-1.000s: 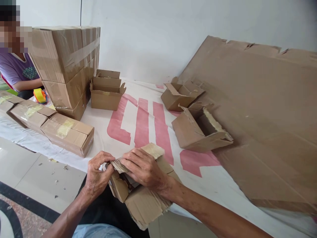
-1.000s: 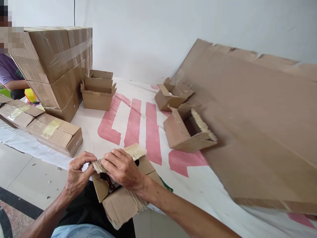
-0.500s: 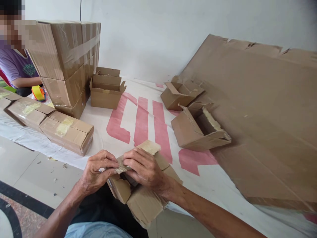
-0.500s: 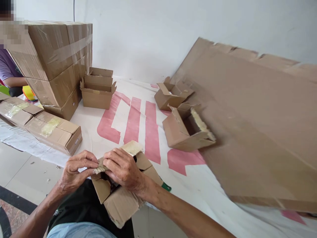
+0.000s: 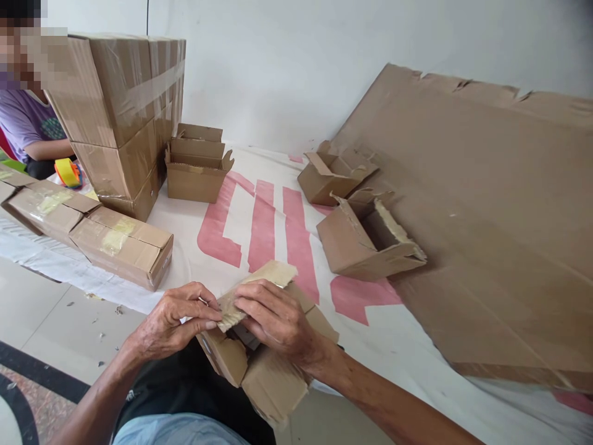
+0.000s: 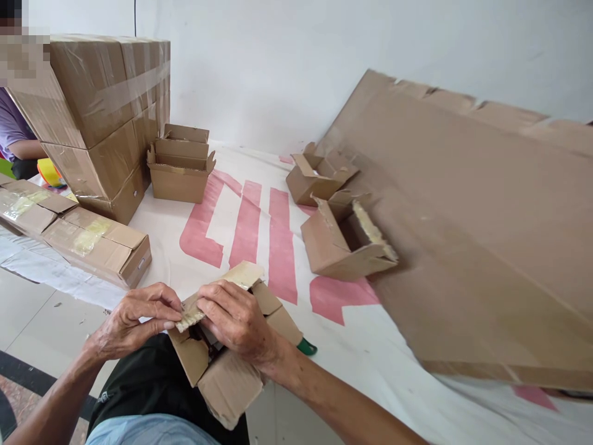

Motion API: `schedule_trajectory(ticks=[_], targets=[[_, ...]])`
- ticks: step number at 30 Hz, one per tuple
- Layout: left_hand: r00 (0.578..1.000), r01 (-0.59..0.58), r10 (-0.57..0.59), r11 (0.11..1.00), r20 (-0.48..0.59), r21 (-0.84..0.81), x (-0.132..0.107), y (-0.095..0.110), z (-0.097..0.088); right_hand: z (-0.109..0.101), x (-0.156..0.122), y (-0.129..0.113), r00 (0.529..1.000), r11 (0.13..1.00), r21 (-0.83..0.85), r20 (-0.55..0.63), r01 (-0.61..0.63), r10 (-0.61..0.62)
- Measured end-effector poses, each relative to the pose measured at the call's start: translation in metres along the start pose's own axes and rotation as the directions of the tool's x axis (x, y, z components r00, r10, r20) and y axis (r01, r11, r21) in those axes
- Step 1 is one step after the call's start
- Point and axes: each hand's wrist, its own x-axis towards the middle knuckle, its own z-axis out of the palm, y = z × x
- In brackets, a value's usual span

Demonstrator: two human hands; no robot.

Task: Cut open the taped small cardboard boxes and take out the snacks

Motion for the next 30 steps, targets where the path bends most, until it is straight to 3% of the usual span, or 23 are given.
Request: schedule_trajectory(ticks=[10, 13, 17, 20, 22, 24, 25, 27, 30], targets=[[0.978, 0.206, -0.198, 0.962, 0.062, -0.179, 0.007, 0.005, 0.002, -0.005, -0.006, -0.001, 1.000, 0.999, -0.045, -0.012, -0.018, 0.017], [0.968, 0.252, -0.240, 0.940, 0.080, -0.231, 0.010, 0.006, 0.002, -0.008, -0.007, -0.004, 0.999, 0.989, -0.142, -0.019, -0.040, 0.038], [0.949, 0.315, -0.305, 0.908, 0.079, -0.275, 0.011, 0.007, 0.002, -0.009, -0.013, -0.011, 0.988, 0.938, -0.310, -0.073, -0.155, 0.139], [0.958, 0.287, -0.282, 0.927, 0.056, -0.240, 0.011, 0.010, 0.003, -0.009, -0.020, -0.018, 0.952, 0.919, -0.250, -0.096, -0.305, 0.289], [0.971, 0.240, -0.239, 0.954, 0.026, -0.180, 0.009, 0.012, 0.007, -0.012, -0.025, -0.024, 0.895, 0.882, -0.160, -0.142, -0.442, 0.423], [0.984, 0.174, -0.178, 0.979, -0.025, -0.109, 0.005, 0.014, 0.015, -0.017, -0.028, -0.029, 0.797, 0.801, -0.047, -0.148, -0.597, 0.585], [0.988, 0.138, -0.142, 0.988, -0.058, -0.068, 0.002, 0.015, 0.021, -0.021, -0.030, -0.031, 0.737, 0.742, 0.026, -0.093, -0.670, 0.669], [0.989, 0.059, -0.055, 0.998, -0.140, 0.028, -0.005, 0.015, 0.033, -0.028, -0.030, -0.034, 0.603, 0.574, 0.203, 0.124, -0.793, 0.788], [0.969, -0.060, 0.102, 0.981, -0.227, 0.185, -0.014, 0.012, 0.050, -0.033, -0.028, -0.037, 0.450, 0.264, 0.412, 0.464, -0.872, 0.763]])
